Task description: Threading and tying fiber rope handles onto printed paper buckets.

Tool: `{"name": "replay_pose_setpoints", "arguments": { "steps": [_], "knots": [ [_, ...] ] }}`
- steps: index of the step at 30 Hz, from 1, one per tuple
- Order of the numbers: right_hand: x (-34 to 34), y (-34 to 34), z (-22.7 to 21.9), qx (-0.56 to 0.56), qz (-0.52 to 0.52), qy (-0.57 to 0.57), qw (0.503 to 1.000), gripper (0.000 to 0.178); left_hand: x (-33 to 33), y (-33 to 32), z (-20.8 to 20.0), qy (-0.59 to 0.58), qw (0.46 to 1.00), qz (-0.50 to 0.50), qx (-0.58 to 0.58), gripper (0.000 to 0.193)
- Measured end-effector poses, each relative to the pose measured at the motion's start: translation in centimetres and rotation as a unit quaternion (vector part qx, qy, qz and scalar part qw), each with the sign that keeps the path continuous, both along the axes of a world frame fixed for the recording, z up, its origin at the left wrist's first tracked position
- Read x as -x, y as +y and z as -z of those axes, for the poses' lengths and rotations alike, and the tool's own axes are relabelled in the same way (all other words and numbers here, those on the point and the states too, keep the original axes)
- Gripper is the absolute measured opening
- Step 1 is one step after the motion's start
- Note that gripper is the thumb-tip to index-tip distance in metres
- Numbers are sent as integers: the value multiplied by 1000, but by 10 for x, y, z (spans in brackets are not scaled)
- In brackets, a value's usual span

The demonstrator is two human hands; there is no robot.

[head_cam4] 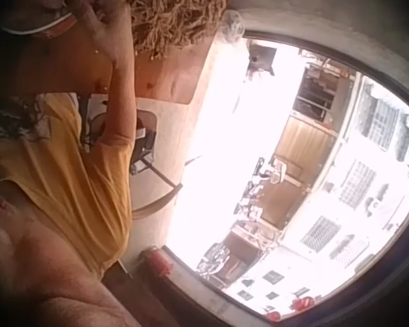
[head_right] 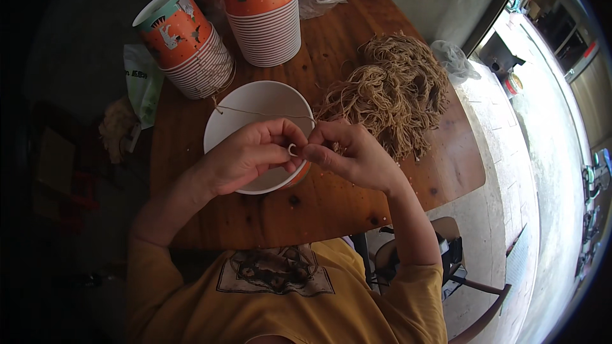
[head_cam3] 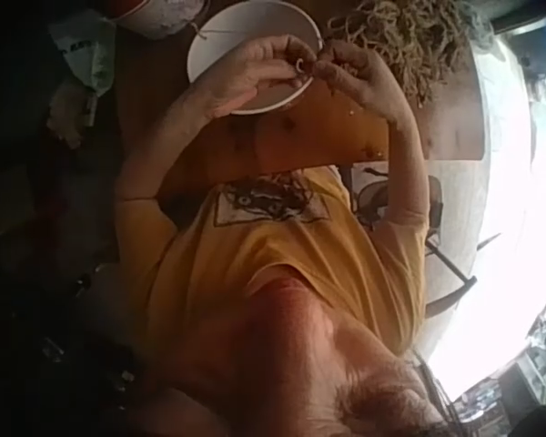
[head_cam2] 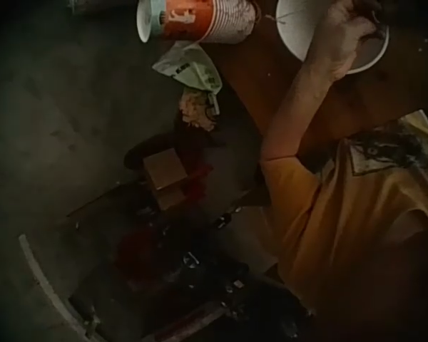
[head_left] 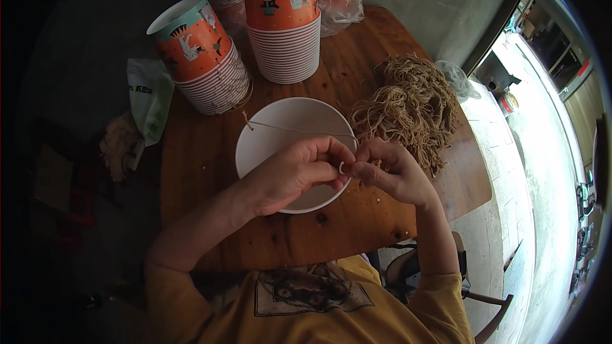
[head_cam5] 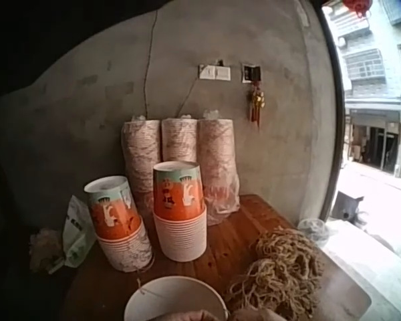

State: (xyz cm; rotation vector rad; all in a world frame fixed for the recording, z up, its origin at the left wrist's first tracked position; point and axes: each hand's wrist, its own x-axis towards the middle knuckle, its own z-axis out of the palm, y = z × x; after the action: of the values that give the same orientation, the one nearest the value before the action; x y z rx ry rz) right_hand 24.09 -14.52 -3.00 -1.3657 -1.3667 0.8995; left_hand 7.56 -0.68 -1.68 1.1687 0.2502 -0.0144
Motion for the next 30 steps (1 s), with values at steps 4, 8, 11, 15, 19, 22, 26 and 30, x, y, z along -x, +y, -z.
{"name": "replay_pose_setpoints", "arguments": {
  "steps": [4,8,11,15,19,22,26,30],
  "knots": [
    [0,-2,0,19,4,6,1000,21,-1,-5,3,-24,998,-14,-47,14],
    [-10,-5,0,-71,-16,-108,992,14,-5,-4,9,-17,997,-28,-77,13],
    [-15,-7,-16,-90,-43,-175,980,10,-7,-6,8,2,997,-38,-70,12],
    [-14,-1,-32,-122,-67,-194,971,10,-9,-12,7,29,992,-36,-116,15],
    [-15,12,-35,-165,-60,-247,953,12,-13,-16,5,20,979,-9,-205,20],
    [-17,22,-31,-183,-60,-236,953,14,-13,-21,3,-21,969,-34,-246,22],
    [-18,28,-29,-161,-76,-180,967,14,-14,-20,2,-51,957,-32,-284,21],
    [-17,28,-24,-144,-58,-124,980,13,-16,-21,11,-116,964,-33,-236,15]
  ]
}}
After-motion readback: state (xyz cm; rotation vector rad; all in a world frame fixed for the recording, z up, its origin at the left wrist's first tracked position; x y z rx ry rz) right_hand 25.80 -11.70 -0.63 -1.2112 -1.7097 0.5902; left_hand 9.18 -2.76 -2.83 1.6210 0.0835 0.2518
